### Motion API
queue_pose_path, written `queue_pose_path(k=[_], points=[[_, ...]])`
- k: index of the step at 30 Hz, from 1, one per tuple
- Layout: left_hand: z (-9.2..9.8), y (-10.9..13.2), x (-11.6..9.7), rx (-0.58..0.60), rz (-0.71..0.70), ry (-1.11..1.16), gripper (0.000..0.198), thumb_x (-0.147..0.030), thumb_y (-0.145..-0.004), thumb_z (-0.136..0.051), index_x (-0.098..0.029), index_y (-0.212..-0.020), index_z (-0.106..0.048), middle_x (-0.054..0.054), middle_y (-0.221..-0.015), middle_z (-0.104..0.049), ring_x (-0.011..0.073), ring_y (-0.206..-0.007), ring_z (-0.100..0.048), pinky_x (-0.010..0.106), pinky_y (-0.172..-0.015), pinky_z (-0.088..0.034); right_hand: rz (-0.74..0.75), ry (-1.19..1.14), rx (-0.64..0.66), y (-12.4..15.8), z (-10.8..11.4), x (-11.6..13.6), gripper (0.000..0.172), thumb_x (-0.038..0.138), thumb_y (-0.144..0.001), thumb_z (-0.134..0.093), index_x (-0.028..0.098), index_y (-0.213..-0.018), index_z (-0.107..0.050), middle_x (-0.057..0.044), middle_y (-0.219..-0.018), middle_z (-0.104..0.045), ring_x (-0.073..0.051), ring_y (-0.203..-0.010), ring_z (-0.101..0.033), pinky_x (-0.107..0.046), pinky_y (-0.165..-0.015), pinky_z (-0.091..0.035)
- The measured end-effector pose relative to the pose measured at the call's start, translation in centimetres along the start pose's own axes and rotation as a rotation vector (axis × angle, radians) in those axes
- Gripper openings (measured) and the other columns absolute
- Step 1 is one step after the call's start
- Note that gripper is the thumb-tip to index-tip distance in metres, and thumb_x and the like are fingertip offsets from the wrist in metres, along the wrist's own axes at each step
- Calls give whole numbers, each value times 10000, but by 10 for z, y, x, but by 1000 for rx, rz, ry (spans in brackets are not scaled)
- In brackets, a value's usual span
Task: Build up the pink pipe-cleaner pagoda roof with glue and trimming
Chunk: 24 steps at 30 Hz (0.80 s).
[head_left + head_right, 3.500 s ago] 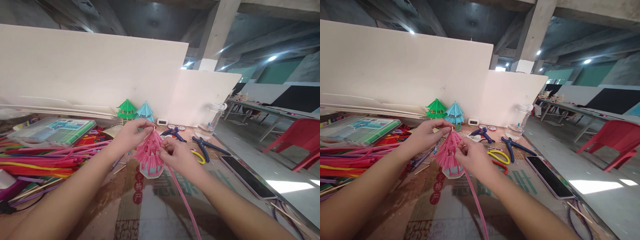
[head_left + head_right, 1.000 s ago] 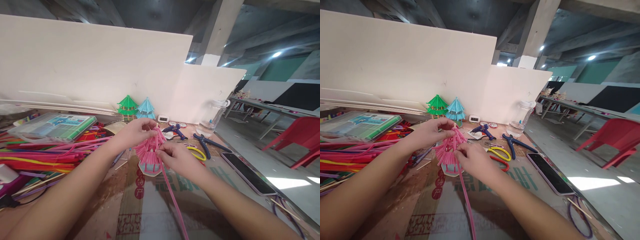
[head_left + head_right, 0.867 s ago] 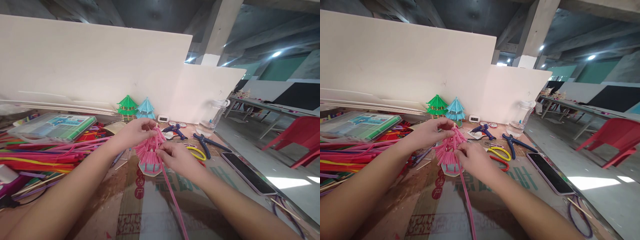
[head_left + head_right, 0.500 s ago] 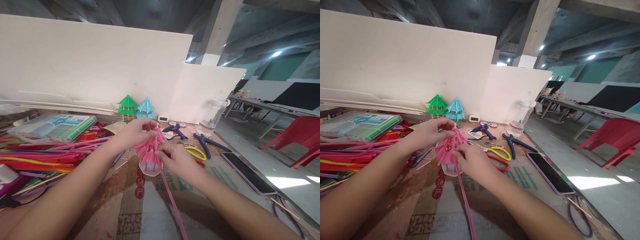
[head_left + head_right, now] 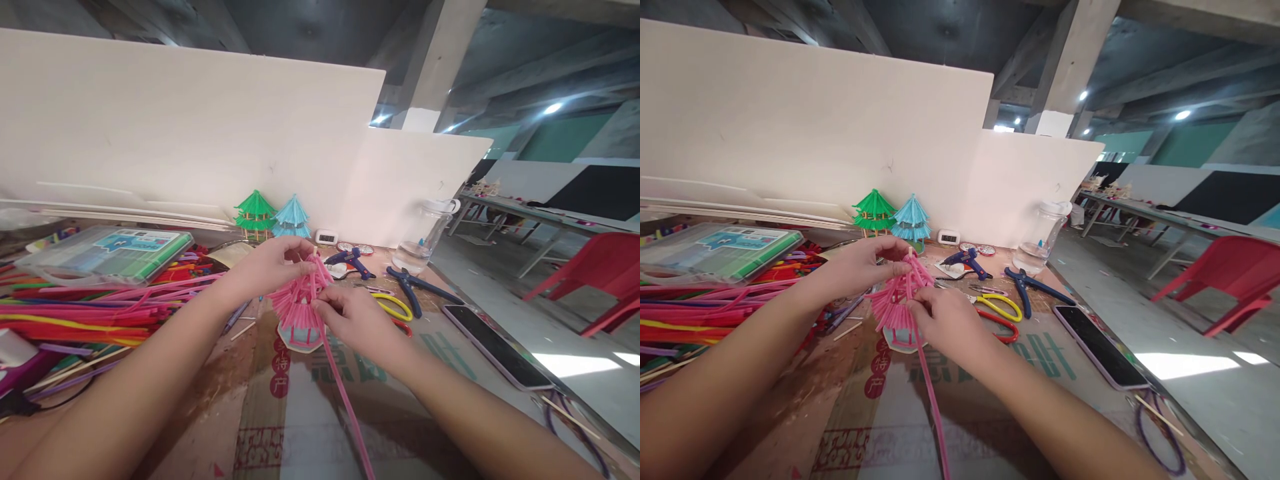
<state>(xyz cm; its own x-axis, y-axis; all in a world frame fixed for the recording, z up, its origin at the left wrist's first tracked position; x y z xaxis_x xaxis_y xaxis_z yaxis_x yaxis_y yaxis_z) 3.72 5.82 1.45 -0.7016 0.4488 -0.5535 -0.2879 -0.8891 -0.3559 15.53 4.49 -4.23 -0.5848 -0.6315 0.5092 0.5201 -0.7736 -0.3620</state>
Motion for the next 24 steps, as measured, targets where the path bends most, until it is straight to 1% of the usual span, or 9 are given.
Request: queue_pose_path(k=[3,6,8,11,14,16,18,20,24], points=[[1,1,1,8,8,-7,314,-404,-772,-559,-171,-968,-635,29,-933,-666,203,-878,-605,290,-741,-470,15,57,-12,2,7,4,311,320,-871,-466,189,-590,-499,23,-535,-476,-113,-530,-408,-255,-528,-213],[3,2,3,32,4,-2,345,-436,-783,-559,-184,-1005,-634,32,-965,-668,212,-910,-607,295,-753,-474,42,35,-55,3,23,7,354,363,-880,-467,191,-571,-493,30,-511,-462,-106,-500,-394,-251,-511,-220],[2,2,6,71,-12,15,382,-464,-791,-552,-198,-1054,-627,34,-994,-669,216,-942,-605,297,-772,-475,35,-34,-103,2,36,4,326,365,-878,-467,195,-603,-501,29,-537,-493,-106,-508,-424,-240,-509,-256],[3,2,9,96,-25,48,402,-479,-815,-518,-205,-1092,-616,39,-1020,-668,211,-947,-604,297,-791,-470,14,-143,-170,-2,47,-8,205,348,-860,-484,198,-736,-547,23,-624,-555,-116,-557,-482,-234,-534,-331],[8,0,14,29,15,58,393,-514,-810,-508,-188,-996,-623,43,-952,-667,197,-853,-606,288,-719,-465,2,-212,-185,-7,45,-18,162,334,-842,-498,194,-860,-576,8,-706,-601,-127,-606,-522,-246,-559,-371],[11,0,17,-3,60,32,393,-541,-796,-515,-178,-907,-618,32,-858,-662,185,-768,-599,274,-649,-446,-5,-227,-170,-10,41,-22,169,335,-836,-500,192,-878,-581,-6,-751,-627,-134,-630,-538,-256,-573,-386],[13,1,19,26,95,-24,399,-559,-784,-518,-181,-851,-625,17,-800,-663,180,-721,-594,265,-615,-426,-8,-235,-157,-12,38,-24,172,343,-835,-500,192,-865,-578,-15,-790,-641,-136,-649,-545,-264,-588,-402],[12,2,19,95,119,-95,405,-571,-774,-518,-194,-836,-653,8,-792,-677,186,-723,-602,267,-618,-423,-11,-248,-148,-12,37,-25,172,347,-836,-500,192,-852,-573,-14,-798,-641,-134,-656,-543,-264,-596,-412],[9,7,16,167,148,-174,384,-545,-766,-522,-206,-841,-685,8,-781,-690,200,-743,-618,283,-661,-439,-10,-276,-127,-13,37,-25,181,359,-835,-511,190,-797,-561,9,-712,-601,-122,-612,-510,-248,-560,-398]])
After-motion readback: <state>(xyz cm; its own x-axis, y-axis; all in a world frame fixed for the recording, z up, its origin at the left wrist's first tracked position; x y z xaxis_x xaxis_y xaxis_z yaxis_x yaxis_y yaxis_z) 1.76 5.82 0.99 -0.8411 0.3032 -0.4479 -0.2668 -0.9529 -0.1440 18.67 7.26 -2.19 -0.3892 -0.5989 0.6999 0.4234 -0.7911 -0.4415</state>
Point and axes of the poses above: each hand's wrist, its own y-axis away from the middle knuckle, its own z-axis out of the back of the hand, x = y × z, the point moved 7 cm from there along -y, towards the middle knuckle
